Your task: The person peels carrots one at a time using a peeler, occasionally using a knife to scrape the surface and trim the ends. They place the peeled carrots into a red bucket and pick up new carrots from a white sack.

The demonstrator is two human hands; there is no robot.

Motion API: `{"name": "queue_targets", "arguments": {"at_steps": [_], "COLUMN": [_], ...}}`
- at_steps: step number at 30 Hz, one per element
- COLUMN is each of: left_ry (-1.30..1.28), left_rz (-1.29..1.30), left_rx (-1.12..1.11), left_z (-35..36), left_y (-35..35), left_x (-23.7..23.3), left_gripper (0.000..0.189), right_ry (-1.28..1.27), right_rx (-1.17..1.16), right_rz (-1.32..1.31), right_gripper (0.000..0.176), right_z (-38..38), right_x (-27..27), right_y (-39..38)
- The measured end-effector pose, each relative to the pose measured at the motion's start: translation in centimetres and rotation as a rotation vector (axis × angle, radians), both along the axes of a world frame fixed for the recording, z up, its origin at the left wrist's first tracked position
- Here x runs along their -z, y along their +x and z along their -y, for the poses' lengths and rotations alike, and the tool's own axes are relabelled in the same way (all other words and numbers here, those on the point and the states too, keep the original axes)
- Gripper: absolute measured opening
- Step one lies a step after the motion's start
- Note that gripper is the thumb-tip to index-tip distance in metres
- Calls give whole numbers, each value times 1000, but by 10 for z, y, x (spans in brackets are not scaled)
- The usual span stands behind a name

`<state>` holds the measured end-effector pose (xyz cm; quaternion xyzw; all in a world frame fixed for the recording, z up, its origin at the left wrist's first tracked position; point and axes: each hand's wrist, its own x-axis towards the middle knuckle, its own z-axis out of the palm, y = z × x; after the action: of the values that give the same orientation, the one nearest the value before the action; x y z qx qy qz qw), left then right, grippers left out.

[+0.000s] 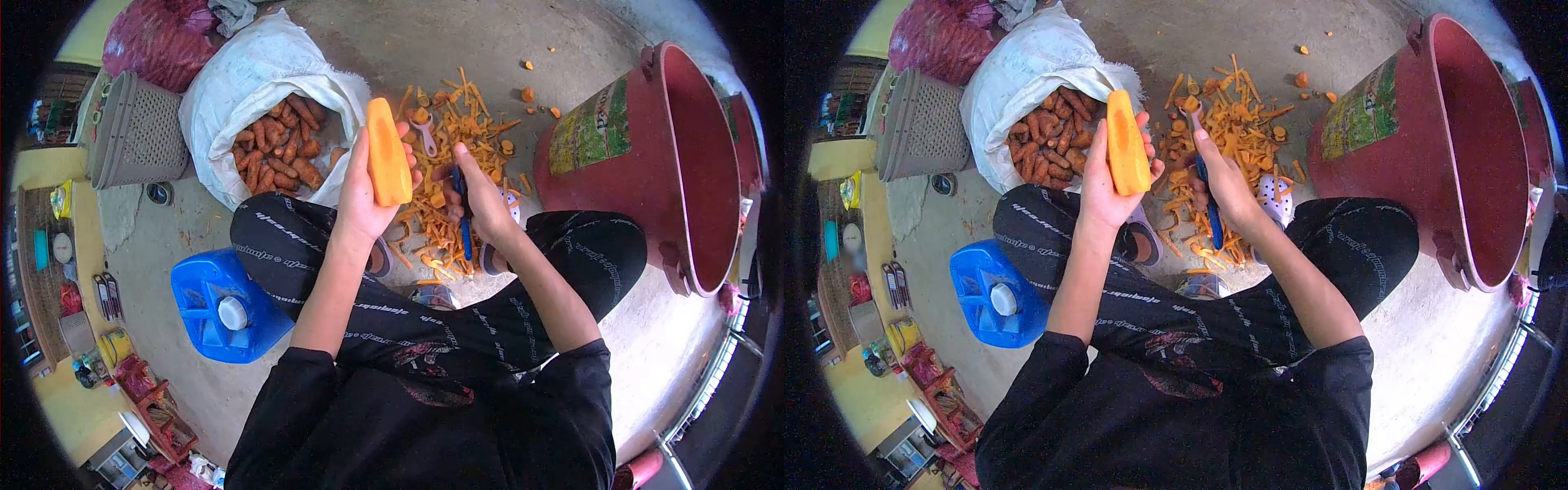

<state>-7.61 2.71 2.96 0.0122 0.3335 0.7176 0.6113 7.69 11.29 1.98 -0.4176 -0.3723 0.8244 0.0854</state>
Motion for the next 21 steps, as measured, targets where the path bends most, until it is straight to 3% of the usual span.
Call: {"name": "queue_targets", "arguments": {"at_steps": [8, 11, 12, 16, 19, 21], "left_ry": [-75, 188, 279, 176, 79, 72], "left_rz": [-49, 757, 950, 1030, 1036, 992], "left_rx": [160, 490, 484, 528, 461, 484], "left_z": [2, 6, 7, 6, 9, 8], "left_y": [6, -2, 8, 19, 21, 22], "left_x": [-4, 25, 19, 17, 15, 18], "left_gripper": [47, 45, 44, 43, 44, 43], "right_ry": [176, 174, 164, 242, 265, 274], "right_rx": [159, 142, 133, 38, 48, 130], "right_rz": [-36, -105, -137, -167, -12, -46], "right_gripper": [41, 38, 37, 33, 31, 31], "right_z": [-15, -21, -22, -15, -22, -20], "right_x": [-5, -6, -8, -27, -17, -10], "right_y": [2, 3, 2, -1, 1, 0]}}
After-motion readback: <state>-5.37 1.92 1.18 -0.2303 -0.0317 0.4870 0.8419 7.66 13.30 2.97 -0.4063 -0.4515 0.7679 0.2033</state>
